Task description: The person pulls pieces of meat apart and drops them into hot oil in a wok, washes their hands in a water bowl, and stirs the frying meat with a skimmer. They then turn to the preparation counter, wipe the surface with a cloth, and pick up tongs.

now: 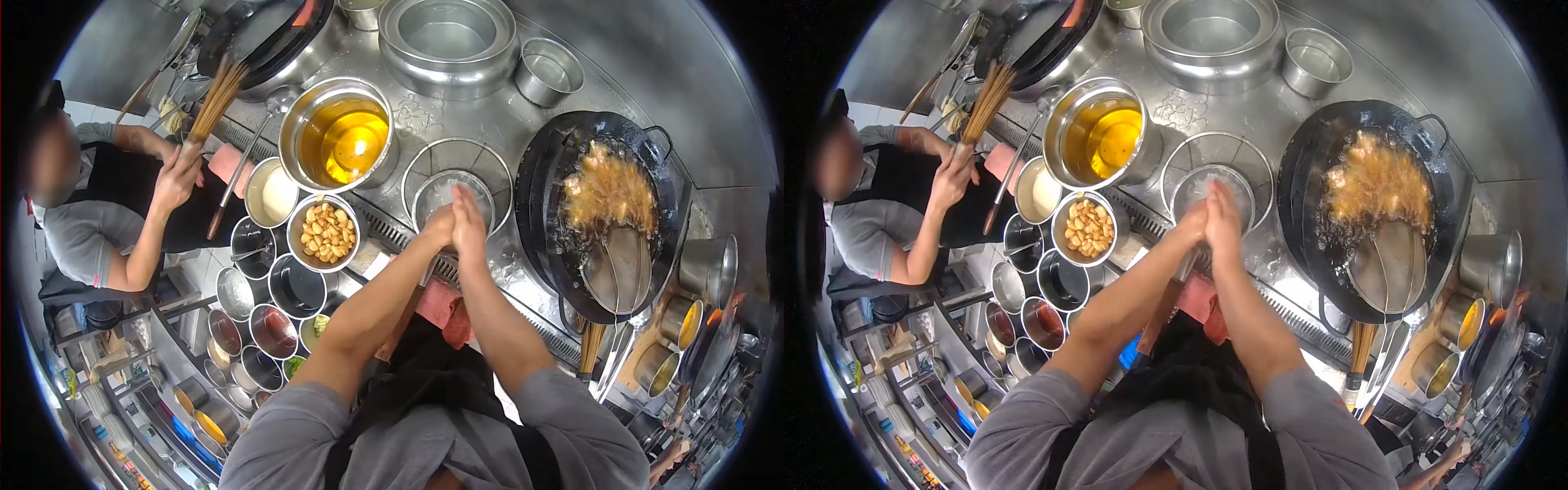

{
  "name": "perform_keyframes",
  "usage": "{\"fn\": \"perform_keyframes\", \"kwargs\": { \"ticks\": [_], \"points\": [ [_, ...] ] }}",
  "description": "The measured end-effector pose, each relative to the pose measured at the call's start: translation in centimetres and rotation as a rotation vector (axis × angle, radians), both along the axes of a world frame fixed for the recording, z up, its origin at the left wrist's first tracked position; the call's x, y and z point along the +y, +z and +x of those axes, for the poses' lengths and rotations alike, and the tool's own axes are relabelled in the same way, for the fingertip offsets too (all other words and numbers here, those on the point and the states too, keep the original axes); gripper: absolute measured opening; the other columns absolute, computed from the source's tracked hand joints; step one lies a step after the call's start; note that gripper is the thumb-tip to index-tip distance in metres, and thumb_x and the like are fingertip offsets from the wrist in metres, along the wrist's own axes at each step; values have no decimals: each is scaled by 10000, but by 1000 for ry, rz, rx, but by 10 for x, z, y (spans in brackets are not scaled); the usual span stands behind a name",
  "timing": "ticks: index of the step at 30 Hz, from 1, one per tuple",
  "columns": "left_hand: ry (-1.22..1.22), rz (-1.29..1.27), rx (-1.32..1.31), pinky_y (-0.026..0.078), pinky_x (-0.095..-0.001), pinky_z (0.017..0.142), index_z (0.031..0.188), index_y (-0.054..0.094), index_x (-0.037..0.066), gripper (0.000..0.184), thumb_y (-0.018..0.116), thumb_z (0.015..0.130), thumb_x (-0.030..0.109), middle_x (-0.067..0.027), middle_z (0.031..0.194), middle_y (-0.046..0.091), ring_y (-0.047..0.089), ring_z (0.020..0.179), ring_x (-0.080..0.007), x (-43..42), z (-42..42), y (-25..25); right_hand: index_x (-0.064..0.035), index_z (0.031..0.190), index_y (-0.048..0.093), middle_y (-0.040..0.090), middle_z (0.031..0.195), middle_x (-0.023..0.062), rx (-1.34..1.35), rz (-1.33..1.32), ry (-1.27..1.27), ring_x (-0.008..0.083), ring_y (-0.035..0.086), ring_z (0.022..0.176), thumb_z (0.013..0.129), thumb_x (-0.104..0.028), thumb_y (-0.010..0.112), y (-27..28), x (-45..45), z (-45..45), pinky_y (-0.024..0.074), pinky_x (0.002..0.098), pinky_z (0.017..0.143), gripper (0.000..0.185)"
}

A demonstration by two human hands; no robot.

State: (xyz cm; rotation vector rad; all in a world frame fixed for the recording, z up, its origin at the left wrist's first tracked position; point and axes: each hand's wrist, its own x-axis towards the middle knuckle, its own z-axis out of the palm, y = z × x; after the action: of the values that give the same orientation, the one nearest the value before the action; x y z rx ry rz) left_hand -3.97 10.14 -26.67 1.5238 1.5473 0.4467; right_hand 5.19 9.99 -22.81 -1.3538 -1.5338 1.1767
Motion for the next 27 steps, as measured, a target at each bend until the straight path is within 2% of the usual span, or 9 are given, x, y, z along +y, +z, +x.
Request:
{"fn": "perform_keyframes", "kwargs": {
  "ticks": [2, 4, 7, 9, 12, 20, 22, 24, 27],
  "points": [
    [156, 16, -292, 421, -375, 942, 1205, 530, 38, 371, 339, 944, 221, -203, 1195, 548, 526, 1111, -307, -9, 5, 42, -17, 1222, 540, 491, 1302, 192, 28, -142, 0, 336, 396, 1265, 953, -272, 368, 14, 24, -8, 277, 381, 1066, 409],
    [889, -358, -1417, 420, -380, 948, 1239, 500, 60, 365, 343, 962, 239, -208, 1208, 536, 515, 1117, -325, -18, 15, 66, -12, 1202, 554, 515, 1277, 191, 48, -283, 0, 336, 410, 1253, 952, -285, 368, 18, 23, -13, 284, 388, 1060, 414],
    [851, -356, -1618, 362, -473, 995, 1319, 385, 40, 521, 360, 947, 405, -209, 1300, 463, 441, 1210, -342, -19, 10, 58, 3, 1194, 559, 476, 1304, 221, -362, 208, 68, 368, 367, 1277, 955, -285, 373, -2, -14, -23, 244, 449, 1073, 418],
    [791, -443, -1744, 308, -545, 1009, 1352, 304, 49, 664, 324, 916, 549, -185, 1357, 401, 364, 1279, -323, -11, 5, 52, -1, 1196, 558, 467, 1311, 226, -313, 242, 72, 379, 355, 1281, 953, -267, 374, 16, -48, -17, 238, 458, 1073, 405],
    [744, -506, -1861, 331, -513, 1008, 1335, 333, -15, 621, 407, 921, 441, -224, 1315, 441, 413, 1236, -349, -25, 7, 30, -19, 1194, 558, 450, 1331, 220, -325, 272, 110, 359, 350, 1295, 936, -198, 383, -2, -42, -3, 251, 474, 1063, 359],
    [1011, -643, -1139, 510, -414, 678, 891, 574, -58, 226, 522, 877, 162, -197, 839, 613, 621, 763, -309, -4, 9, 14, 29, 1021, 593, 579, 1051, 261, -401, 210, 424, 426, 566, 927, 831, -103, 460, -3, -7, 16, 452, 498, 816, 267],
    [1008, -633, -1034, 509, -416, 685, 941, 587, -84, 276, 501, 873, 170, -213, 887, 624, 624, 777, -324, 0, 15, 13, 23, 1012, 598, 569, 1078, 264, -628, 74, 523, 423, 587, 874, 820, -123, 488, 13, -3, 24, 476, 500, 759, 265],
    [717, -508, -472, 495, -433, 726, 1014, 594, -86, 340, 465, 865, 191, -232, 1006, 616, 623, 877, -323, 10, 12, 4, 10, 967, 625, 585, 1035, 267, -628, 79, 503, 429, 595, 826, 811, -142, 503, 2, 8, 27, 487, 500, 728, 250],
    [664, -452, -208, 479, -423, 703, 1050, 602, -54, 366, 427, 862, 206, -215, 1030, 617, 616, 918, -302, 13, 9, -36, -19, 913, 662, 617, 939, 253, -573, -36, 193, 396, 601, 882, 810, -168, 508, 0, 25, 15, 481, 456, 770, 237]
  ]
}}
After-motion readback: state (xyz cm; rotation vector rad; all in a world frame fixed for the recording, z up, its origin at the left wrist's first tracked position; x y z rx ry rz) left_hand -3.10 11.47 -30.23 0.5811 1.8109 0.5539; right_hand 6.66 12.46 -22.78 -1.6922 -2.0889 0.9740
